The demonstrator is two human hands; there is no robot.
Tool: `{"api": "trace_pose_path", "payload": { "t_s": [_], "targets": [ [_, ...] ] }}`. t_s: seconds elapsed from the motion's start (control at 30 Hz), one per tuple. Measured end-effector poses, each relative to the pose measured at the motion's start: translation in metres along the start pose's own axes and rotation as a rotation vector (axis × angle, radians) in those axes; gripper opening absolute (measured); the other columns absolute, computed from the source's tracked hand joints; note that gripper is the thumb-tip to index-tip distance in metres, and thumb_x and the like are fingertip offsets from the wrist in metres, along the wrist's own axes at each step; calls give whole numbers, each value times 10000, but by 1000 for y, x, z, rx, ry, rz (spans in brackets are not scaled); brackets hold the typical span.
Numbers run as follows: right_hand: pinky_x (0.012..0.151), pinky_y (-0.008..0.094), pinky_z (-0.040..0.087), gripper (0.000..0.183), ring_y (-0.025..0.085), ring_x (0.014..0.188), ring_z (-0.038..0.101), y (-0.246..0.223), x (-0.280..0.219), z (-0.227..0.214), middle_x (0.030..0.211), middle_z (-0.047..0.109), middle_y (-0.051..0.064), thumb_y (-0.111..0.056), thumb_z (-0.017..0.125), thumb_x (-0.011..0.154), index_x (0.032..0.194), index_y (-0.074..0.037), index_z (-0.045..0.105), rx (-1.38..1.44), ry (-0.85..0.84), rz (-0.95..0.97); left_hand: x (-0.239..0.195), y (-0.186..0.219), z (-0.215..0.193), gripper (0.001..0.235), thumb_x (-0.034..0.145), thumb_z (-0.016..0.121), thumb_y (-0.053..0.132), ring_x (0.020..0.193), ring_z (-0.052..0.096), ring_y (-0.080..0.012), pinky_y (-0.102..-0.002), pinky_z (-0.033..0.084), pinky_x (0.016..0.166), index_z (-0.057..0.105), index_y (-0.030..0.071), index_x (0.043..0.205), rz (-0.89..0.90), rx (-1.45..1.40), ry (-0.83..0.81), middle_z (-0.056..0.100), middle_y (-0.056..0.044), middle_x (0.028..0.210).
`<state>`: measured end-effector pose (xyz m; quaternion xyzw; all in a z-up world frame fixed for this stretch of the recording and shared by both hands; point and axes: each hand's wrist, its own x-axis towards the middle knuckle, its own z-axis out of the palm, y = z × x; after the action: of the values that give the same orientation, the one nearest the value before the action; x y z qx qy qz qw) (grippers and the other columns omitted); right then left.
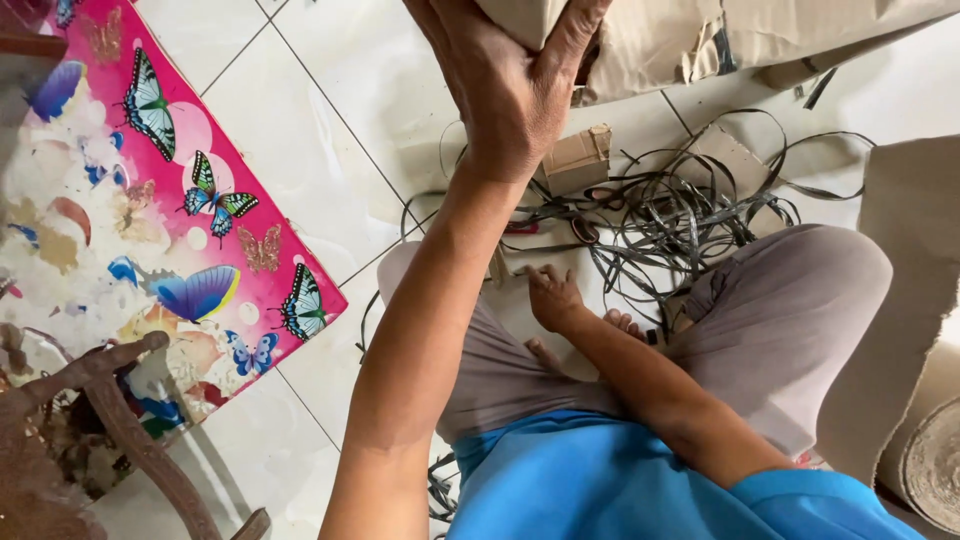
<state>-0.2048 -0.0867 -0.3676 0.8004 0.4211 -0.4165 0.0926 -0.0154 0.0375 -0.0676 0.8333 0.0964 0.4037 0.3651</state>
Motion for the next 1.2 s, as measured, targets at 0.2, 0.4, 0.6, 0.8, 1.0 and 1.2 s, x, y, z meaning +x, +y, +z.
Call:
{"api": "trace_pose_path", "payload": {
  "t_s": [0.2, 0.4, 0.6, 0.8, 1.0, 1.2],
  "targets": [
    [831, 450, 601, 265, 370, 1051, 700, 23, -31, -46, 1150, 698, 190, -56, 518, 934, 1134, -4, 684, 265, 32, -6, 19, 34, -17, 1102, 859, 873, 536, 1549, 421, -353, -490, 360, 1400, 210, 63, 1601, -63, -133, 31, 365, -176, 1588],
    [617, 348, 452, 92, 164, 668, 643, 30, -170, -179, 772, 737, -7, -140, 630, 849, 790, -147, 700, 730, 414, -386, 24, 42, -25, 1137, 954, 794, 548, 1707, 229, -318, -487, 295, 1484, 40, 172, 1717, 53, -184, 56, 122, -61, 1803],
    [686, 210, 456, 154, 72, 789, 597, 52, -257, -195, 895, 713, 34, -73, 797, 876, 1000, -28, 719, 1530, 269, -442, 32, 46, -31, 1136, 905, 742, 617, 1598, 302, -393, -592, 358, 1323, 80, 111, 1678, 34, -152, 59, 215, -153, 1732],
    [798, 401, 519, 150, 295, 942, 681, 54, -291, -209, 1019, 742, 287, -76, 694, 923, 949, 65, 739, 1498, 958, -782, 34, 45, -30, 1218, 836, 857, 563, 1442, 392, -479, -615, 332, 1192, 153, -3, 1652, 91, -193, 108, 314, -286, 1566],
    [370, 188, 344, 236, 90, 478, 349, 65, -294, -258, 632, 386, 58, -64, 469, 1071, 1250, 49, 574, 1808, 1309, -565, 37, 46, -32, 1199, 854, 844, 554, 1446, 352, -509, -622, 272, 1201, 145, -22, 1641, 100, -200, 82, 285, -312, 1563],
    [466, 176, 445, 355, 93, 590, 564, 46, -304, -337, 868, 668, 177, 12, 546, 1001, 1348, 5, 475, 1728, 1512, -574, 36, 42, -31, 1235, 846, 844, 567, 1487, 296, -495, -635, 216, 1215, 98, -2, 1650, 71, -191, 52, 234, -293, 1601]
  ]
}}
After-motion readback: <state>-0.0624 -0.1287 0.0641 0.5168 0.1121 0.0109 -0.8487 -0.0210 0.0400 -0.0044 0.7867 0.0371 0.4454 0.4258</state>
